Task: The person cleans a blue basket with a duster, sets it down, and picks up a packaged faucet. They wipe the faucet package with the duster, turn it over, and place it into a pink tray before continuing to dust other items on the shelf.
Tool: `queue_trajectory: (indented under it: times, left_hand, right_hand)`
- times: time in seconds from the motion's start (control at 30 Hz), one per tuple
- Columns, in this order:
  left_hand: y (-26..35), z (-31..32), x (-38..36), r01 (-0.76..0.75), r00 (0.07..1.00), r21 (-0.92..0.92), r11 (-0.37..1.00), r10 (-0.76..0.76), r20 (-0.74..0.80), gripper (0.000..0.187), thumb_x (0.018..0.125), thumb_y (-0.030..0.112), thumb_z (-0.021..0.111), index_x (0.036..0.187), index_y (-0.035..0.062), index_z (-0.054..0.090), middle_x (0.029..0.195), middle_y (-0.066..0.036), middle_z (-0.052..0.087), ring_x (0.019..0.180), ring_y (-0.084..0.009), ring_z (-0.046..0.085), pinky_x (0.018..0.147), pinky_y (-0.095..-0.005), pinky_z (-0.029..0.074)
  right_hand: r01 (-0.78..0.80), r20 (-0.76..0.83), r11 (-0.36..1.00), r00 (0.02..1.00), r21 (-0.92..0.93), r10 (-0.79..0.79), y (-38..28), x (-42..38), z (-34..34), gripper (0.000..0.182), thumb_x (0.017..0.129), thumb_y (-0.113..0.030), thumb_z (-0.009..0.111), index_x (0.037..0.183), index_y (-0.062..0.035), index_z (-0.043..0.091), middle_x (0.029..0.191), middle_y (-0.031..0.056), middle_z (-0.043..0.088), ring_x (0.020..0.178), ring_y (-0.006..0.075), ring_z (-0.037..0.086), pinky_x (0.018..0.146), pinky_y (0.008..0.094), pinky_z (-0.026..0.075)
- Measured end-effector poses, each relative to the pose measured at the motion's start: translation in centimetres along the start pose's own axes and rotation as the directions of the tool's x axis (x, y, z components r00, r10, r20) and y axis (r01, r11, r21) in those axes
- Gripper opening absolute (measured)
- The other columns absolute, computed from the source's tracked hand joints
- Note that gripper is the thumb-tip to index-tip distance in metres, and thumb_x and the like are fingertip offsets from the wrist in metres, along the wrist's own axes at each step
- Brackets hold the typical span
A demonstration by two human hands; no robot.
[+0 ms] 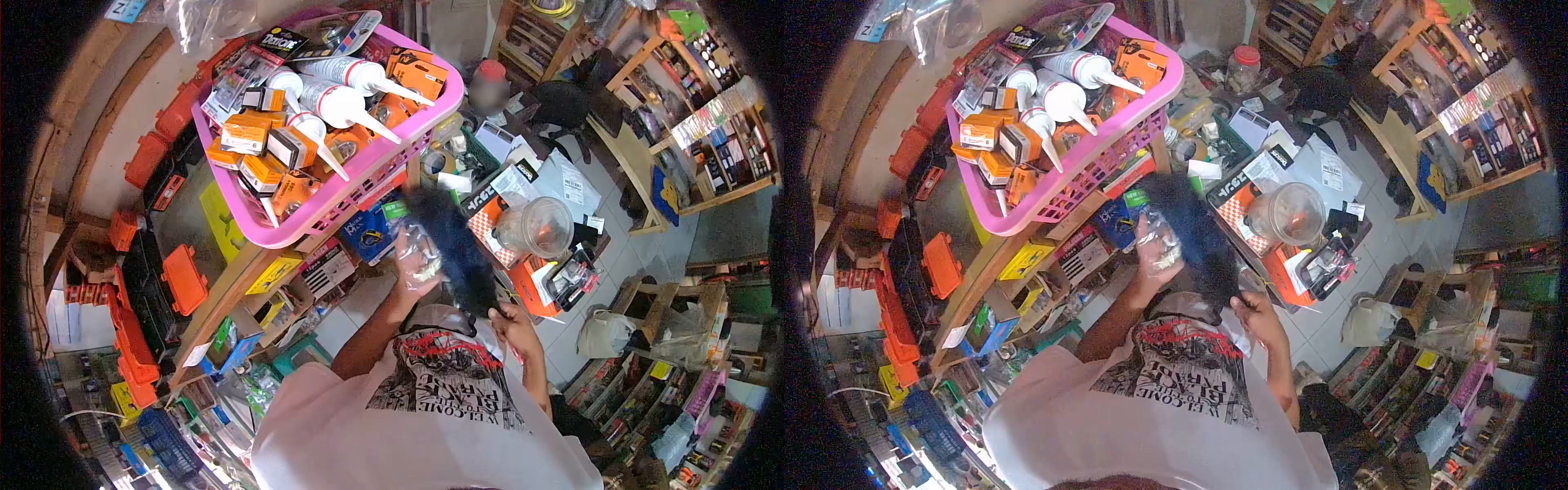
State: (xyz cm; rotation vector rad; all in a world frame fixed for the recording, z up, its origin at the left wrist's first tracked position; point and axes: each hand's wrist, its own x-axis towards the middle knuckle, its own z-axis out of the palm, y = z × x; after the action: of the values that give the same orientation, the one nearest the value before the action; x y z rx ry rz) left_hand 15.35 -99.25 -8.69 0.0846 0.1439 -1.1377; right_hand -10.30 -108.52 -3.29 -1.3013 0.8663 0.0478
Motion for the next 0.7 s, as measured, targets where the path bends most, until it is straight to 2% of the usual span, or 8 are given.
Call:
queue_trajectory:
  times: [0.07, 0.2, 0.27, 0.3, 0.4, 0.5, 0.57, 0.7]
  left_hand:
    - [-0.9, 1.6, -1.2, -0.133, 0.99, 0.045, 0.99, 0.131, 0.054, 0.074, 0.096, 0.065, 0.043, 0.142, 0.0079, 0.052, 0.139, -0.014, 0.059, 0.127, -0.0338, 0.056, 0.114, -0.0547, 0.036]
    - [0.2, 0.5, -0.6, 0.003, 0.999, 0.107, 0.994, -0.009, 0.054, 0.072, 0.099, 0.064, 0.04, 0.153, 0.0163, 0.037, 0.154, -0.014, 0.043, 0.136, -0.0332, 0.048, 0.113, -0.0518, 0.039]
    - [-0.4, 0.0, -1.1, -0.013, 0.984, 0.118, 0.993, -0.009, 0.178, 0.071, 0.1, 0.063, 0.038, 0.153, 0.016, 0.036, 0.152, -0.014, 0.045, 0.134, -0.0323, 0.051, 0.112, -0.0521, 0.04]
    - [-0.7, 0.2, -1.1, -0.037, 0.992, 0.154, 0.987, 0.017, 0.127, 0.069, 0.102, 0.06, 0.035, 0.154, 0.0147, 0.035, 0.15, -0.015, 0.047, 0.133, -0.0312, 0.052, 0.111, -0.0521, 0.041]
    - [-0.1, -0.8, -0.4, -0.072, 0.985, 0.168, 0.983, 0.044, 0.165, 0.064, 0.106, 0.053, 0.03, 0.156, 0.0138, 0.029, 0.153, -0.017, 0.041, 0.138, -0.0305, 0.045, 0.114, -0.0511, 0.037]
    - [-0.5, -1.9, -0.6, -0.077, 0.983, 0.198, 0.977, 0.041, 0.177, 0.061, 0.106, 0.05, 0.031, 0.154, 0.0124, 0.031, 0.152, -0.016, 0.042, 0.139, -0.0318, 0.043, 0.116, -0.0512, 0.034]
    - [-1.5, -2.9, -0.3, -0.096, 0.995, 0.396, 0.913, 0.086, 0.043, 0.069, 0.101, 0.061, 0.035, 0.149, 0.0115, 0.041, 0.149, -0.017, 0.047, 0.136, -0.0355, 0.047, 0.111, -0.0545, 0.039]
    - [-0.8, -2.9, -1.7, -0.06, 0.998, 0.184, 0.981, 0.053, 0.044, 0.071, 0.099, 0.062, 0.039, 0.146, 0.0089, 0.046, 0.147, -0.018, 0.049, 0.134, -0.0376, 0.048, 0.111, -0.0574, 0.038]
  right_hand:
    - [0.057, 0.042, 0.997, 0.998, -0.057, -0.054, 0.1, 0.1, -0.2, 0.031, 0.1, -0.02, 0.063, 0.074, -0.0051, 0.055, 0.061, -0.0074, 0.042, 0.052, 0.0042, 0.037, 0.047, 0.0259, 0.028]
    - [0.007, 0.016, 0.999, 1.0, -0.038, -0.006, 0.9, 0.4, 0.1, 0.03, 0.1, -0.022, 0.064, 0.076, -0.0042, 0.059, 0.06, -0.0081, 0.041, 0.054, 0.0043, 0.036, 0.048, 0.0261, 0.028]
    - [0.083, 0.131, 0.985, 0.989, -0.151, -0.063, 1.2, 0.6, -1.2, 0.029, 0.099, -0.022, 0.065, 0.078, -0.0029, 0.06, 0.061, -0.0076, 0.041, 0.055, 0.005, 0.037, 0.05, 0.0265, 0.029]
    - [0.123, 0.19, 0.972, 0.978, -0.202, -0.084, 1.2, 0.5, -1.5, 0.029, 0.099, -0.022, 0.065, 0.078, -0.0022, 0.061, 0.062, -0.0073, 0.041, 0.056, 0.0054, 0.038, 0.05, 0.0267, 0.03]
    - [0.114, 0.061, 0.985, 0.992, -0.13, -0.107, 1.1, 0.2, -1.1, 0.028, 0.098, -0.02, 0.066, 0.08, 0.0, 0.062, 0.063, -0.0058, 0.043, 0.059, 0.0063, 0.04, 0.052, 0.0276, 0.031]
    - [0.063, 0.139, 0.972, 0.99, -0.225, -0.032, 1.4, 0.1, -2.0, 0.028, 0.097, -0.02, 0.067, 0.08, 0.0013, 0.062, 0.065, -0.0043, 0.044, 0.061, 0.0071, 0.041, 0.054, 0.0283, 0.033]
    - [0.11, 0.192, 0.961, 0.979, -0.255, -0.061, 1.4, 0.3, -2.5, 0.028, 0.097, -0.021, 0.068, 0.08, 0.0007, 0.063, 0.065, -0.0043, 0.044, 0.06, 0.0066, 0.041, 0.053, 0.0275, 0.033]
    - [-0.051, 0.133, 0.997, 0.989, -0.062, 0.058, 0.4, -0.2, -1.4, 0.028, 0.097, -0.021, 0.069, 0.079, -0.0011, 0.063, 0.063, -0.0049, 0.046, 0.055, 0.0057, 0.041, 0.049, 0.026, 0.032]
